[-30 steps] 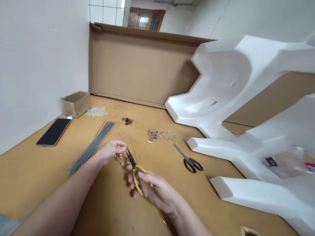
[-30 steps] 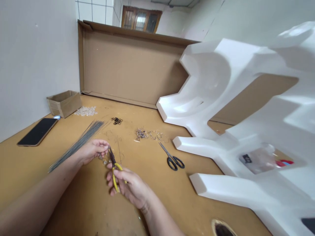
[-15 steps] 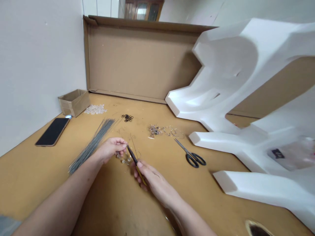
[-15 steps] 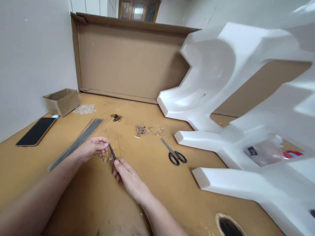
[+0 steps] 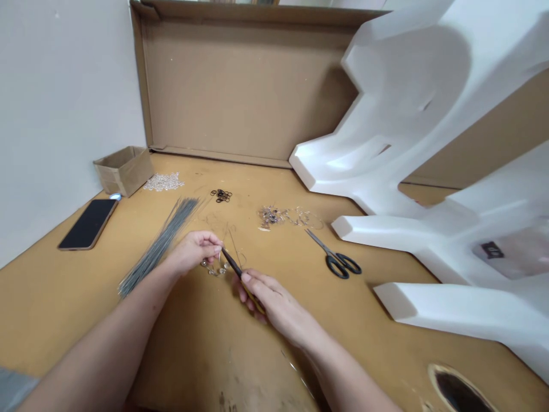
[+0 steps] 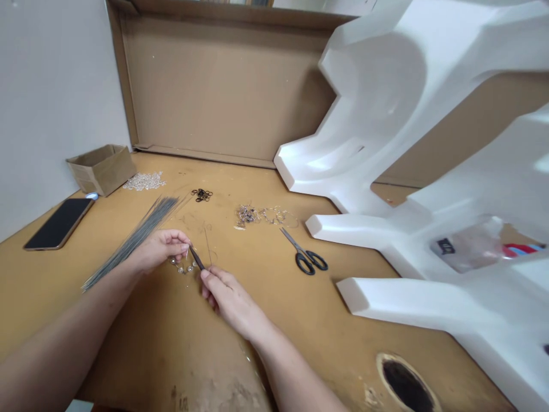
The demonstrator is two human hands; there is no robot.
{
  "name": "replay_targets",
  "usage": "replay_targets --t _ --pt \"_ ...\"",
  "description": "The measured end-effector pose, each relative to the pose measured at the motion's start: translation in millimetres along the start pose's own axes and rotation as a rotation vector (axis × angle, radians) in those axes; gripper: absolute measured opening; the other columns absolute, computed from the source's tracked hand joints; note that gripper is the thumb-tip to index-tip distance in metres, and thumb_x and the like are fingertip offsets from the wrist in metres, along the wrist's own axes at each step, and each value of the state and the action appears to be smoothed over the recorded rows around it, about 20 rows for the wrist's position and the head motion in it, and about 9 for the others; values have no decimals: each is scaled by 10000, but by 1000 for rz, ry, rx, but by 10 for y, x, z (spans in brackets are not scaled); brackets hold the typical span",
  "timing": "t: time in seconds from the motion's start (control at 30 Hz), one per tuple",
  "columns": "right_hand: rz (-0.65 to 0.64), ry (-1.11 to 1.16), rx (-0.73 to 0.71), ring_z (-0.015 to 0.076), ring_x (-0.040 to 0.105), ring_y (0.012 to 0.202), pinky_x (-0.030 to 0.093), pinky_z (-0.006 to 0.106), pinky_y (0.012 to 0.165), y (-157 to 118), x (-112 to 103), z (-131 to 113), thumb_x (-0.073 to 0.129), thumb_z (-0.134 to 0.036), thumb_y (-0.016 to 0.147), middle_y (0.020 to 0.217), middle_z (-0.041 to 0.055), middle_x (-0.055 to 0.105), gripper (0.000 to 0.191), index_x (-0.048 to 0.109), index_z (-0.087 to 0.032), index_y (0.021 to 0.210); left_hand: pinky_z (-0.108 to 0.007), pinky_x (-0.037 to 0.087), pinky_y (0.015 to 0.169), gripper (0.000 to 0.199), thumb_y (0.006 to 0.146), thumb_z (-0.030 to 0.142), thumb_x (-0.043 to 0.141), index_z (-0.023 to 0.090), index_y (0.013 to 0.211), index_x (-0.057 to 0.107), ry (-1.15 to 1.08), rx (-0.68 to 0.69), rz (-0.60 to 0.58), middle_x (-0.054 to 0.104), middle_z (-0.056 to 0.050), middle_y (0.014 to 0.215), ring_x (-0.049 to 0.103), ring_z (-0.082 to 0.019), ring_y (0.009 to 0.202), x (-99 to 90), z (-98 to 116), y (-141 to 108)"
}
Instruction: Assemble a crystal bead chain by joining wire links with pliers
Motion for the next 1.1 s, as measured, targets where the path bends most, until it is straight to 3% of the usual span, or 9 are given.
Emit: replay_targets --t 0.5,0.77,1.1 --pt "19 -174 -34 101 376 526 297 245 513 -55 -28 -91 376 -422 822 537 -25 416 338 461 -182 599 -179 329 442 55 637 110 549 137 591 535 267 -4 23 451 64 436 402 -49 411 20 97 -72" --pt "0 -157 -24 103 401 546 311 245 517 -39 -63 -44 380 -486 805 582 -9 460 374 490 -174 632 -185 362 470 65 653 72 532 130 672 551 182 -80 -18 563 29 531 468 -53 444 4 40 -63" --pt "-34 -63 -25 91 397 529 304 230 476 -37 -54 -47 432 -487 782 586 -6 468 359 498 -170 626 -183 348 449 103 632 35 506 133 632 536 132 -99 -33 557 29 501 459 -49 417 3 22 -58"
Point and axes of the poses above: each hand's wrist, its own y-axis towards the middle knuckle, its own x-axis out of the palm, z = x × y, the point moved 6 cm from there along y, towards the middle knuckle
